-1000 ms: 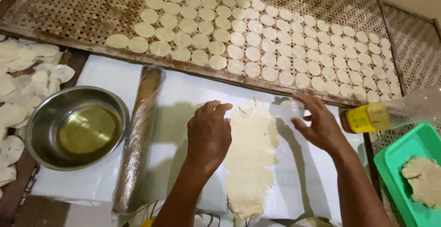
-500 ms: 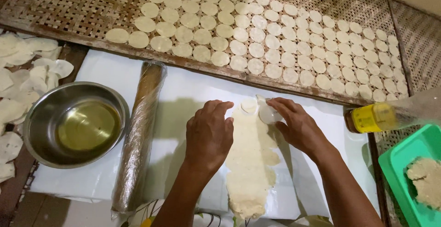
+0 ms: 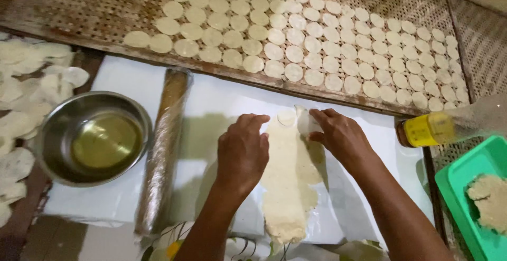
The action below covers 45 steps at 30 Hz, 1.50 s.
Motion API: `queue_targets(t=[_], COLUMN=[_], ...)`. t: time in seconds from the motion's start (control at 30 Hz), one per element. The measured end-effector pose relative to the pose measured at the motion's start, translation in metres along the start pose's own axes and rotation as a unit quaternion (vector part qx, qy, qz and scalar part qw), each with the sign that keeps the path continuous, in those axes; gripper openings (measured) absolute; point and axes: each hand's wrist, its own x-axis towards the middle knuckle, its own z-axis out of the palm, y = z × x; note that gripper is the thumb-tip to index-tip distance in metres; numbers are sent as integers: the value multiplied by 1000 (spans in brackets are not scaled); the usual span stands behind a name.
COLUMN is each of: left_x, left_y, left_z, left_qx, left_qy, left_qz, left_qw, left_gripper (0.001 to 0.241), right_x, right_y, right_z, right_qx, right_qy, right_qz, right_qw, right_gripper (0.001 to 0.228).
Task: Roll out dough and use a small circular mold to cut out snack pieces, then place them on a drying rack.
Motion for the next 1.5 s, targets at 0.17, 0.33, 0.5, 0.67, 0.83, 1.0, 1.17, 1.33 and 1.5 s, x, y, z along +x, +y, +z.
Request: queue_targets(t=[0.17,0.33,0.5,0.67,0.83,1.0,1.17,1.33,1.5], left_x=[-2,-4,-1,-3,-5,-7,-7,-5,-2], left_y=[-1,4,7,13,13,6,5,12,14], left_z=[2,-6,-9,-15,-16,1,2,-7,-21], left_qx=[-22,-34,-30,-30,-41,-15,-22,-18,-17], left_qy=[17,18,-1,-14,1,1,8,3,-5], left_qz=[23,-4,-26,-28,-17,-21,-11,-5,-35], left_qw=[999,999,999,999,999,1000,1000,1000,999], left_gripper=[34,34,35,36,37,38,38,38,37], right_x=[-4,-5,5,0,2,5,7,-2,2], right_y=[18,35,37,23,24,32,41,33,21], right_z=[3,17,19,4,6,15,15,12,3], right_qx=[70,95,62,54,66,45,49,90,76], right_qy=[78,56,103,65,72,75,115,41,61], right_qz=[-107,-143,-172,-105,-76,-42,-119,-138,-134], right_qw=[989,984,978,991,992,995,985,985,986], right_gripper=[77,67,59,55,55,62,73,66,55])
